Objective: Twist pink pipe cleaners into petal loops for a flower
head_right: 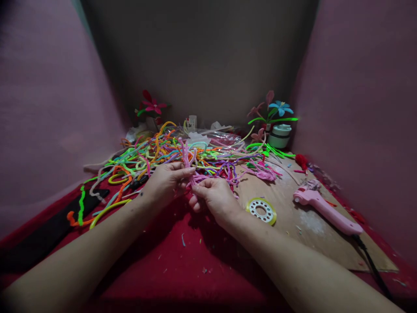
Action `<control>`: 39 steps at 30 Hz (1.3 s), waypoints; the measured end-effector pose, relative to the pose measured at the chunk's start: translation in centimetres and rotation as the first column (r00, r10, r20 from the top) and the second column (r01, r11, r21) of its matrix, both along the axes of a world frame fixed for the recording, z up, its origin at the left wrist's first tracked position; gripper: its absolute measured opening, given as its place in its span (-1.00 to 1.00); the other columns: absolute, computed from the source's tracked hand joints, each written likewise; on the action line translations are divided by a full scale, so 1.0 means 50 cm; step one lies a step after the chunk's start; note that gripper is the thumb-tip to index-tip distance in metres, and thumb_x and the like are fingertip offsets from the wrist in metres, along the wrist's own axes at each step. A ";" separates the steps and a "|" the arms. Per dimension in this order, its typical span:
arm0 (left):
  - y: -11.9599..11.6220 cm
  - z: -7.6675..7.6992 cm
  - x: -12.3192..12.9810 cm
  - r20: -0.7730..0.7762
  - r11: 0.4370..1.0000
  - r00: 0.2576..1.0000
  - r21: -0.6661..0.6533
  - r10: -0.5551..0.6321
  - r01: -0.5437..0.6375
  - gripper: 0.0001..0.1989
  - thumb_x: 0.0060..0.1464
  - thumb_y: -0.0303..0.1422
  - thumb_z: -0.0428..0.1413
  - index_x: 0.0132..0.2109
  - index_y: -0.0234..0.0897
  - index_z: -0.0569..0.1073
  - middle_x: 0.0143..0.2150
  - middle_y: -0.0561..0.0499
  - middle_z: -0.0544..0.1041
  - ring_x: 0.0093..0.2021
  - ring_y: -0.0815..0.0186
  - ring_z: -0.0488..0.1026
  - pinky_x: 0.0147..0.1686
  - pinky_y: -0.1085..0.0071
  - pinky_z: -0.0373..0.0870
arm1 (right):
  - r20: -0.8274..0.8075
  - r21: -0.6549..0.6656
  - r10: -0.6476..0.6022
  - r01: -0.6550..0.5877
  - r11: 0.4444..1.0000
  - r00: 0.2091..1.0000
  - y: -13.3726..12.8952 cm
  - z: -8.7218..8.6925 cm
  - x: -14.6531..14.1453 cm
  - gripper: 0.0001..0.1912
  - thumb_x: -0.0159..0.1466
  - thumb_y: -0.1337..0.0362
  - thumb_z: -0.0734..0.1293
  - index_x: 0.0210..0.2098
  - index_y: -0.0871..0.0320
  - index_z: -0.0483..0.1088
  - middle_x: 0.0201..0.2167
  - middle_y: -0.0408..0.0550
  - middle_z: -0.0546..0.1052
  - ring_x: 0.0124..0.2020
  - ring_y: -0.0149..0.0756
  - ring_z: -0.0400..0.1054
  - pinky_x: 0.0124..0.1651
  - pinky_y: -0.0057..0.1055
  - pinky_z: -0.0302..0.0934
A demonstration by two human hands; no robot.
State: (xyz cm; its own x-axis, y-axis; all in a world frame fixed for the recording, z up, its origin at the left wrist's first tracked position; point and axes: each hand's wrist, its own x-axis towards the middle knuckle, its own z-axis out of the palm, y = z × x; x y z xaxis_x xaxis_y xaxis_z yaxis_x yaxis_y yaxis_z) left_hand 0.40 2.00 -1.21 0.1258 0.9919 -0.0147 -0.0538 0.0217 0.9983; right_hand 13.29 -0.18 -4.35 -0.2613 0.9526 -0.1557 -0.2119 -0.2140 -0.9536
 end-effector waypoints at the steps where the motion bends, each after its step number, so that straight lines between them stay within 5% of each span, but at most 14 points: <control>1: 0.003 -0.002 -0.002 0.016 1.000 1.000 -0.008 -0.011 0.011 -0.80 -0.13 -0.39 0.20 -0.53 -0.35 0.32 -0.72 0.15 0.27 -0.76 0.55 0.14 -0.77 0.59 0.00 | -0.007 -0.014 0.003 -0.003 1.000 1.000 0.000 -0.001 0.000 -0.83 0.07 0.29 0.35 -0.55 0.24 0.31 -0.69 -0.10 0.46 -0.75 -0.49 0.26 -0.64 -0.55 0.09; 9: 0.014 -0.018 -0.007 0.100 0.994 0.989 -0.006 -0.112 0.113 -0.79 -0.19 -0.35 0.24 -0.46 -0.36 0.36 -0.65 0.12 0.34 -0.73 0.53 0.20 -0.73 0.57 0.03 | -0.234 0.064 0.115 -0.103 0.993 0.965 0.013 -0.015 0.012 -0.81 0.00 0.27 0.42 -0.46 0.28 0.41 -0.54 -0.03 0.53 -0.54 -0.41 0.40 -0.35 -0.40 0.29; 26: 0.006 -0.022 0.001 0.107 0.990 0.984 -0.001 -0.142 0.143 -0.78 -0.18 -0.34 0.24 -0.50 -0.35 0.35 -0.70 0.17 0.25 -0.74 0.56 0.11 -0.75 0.58 -0.03 | -0.174 0.058 0.051 -0.041 0.997 0.983 0.009 -0.004 0.003 -0.82 0.02 0.26 0.39 -0.46 0.28 0.42 -0.61 -0.06 0.50 -0.62 -0.44 0.34 -0.44 -0.43 0.26; 34: -0.006 0.008 -0.002 -0.251 0.997 0.967 0.054 -0.040 0.055 -0.76 -0.07 -0.30 0.15 -0.54 -0.35 0.32 -0.73 0.14 0.27 -0.75 0.53 0.11 -0.74 0.56 -0.03 | -0.118 0.063 -0.045 0.053 0.997 0.992 0.012 0.003 0.006 -0.83 0.02 0.26 0.37 -0.52 0.27 0.37 -0.65 -0.10 0.47 -0.68 -0.50 0.26 -0.55 -0.51 0.16; 39: 0.006 0.013 -0.021 -0.484 0.916 0.873 0.320 -0.061 0.241 -0.91 -0.04 -0.42 0.09 -0.45 -0.36 0.41 -0.59 0.10 0.35 -0.58 0.47 0.25 -0.56 0.53 0.18 | -0.102 0.112 -0.031 0.042 0.993 0.994 0.020 0.004 0.013 -0.83 0.02 0.27 0.37 -0.56 0.26 0.35 -0.65 -0.12 0.45 -0.67 -0.50 0.24 -0.56 -0.51 0.12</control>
State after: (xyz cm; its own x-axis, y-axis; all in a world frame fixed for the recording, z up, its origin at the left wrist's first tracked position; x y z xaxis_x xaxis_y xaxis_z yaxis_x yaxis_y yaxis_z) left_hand -0.65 2.32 -0.58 0.3431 0.9070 0.2442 0.3813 -0.3721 0.8462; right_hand 13.93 0.80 -4.16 -0.2351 0.9717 -0.0210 -0.3126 -0.0960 -0.9450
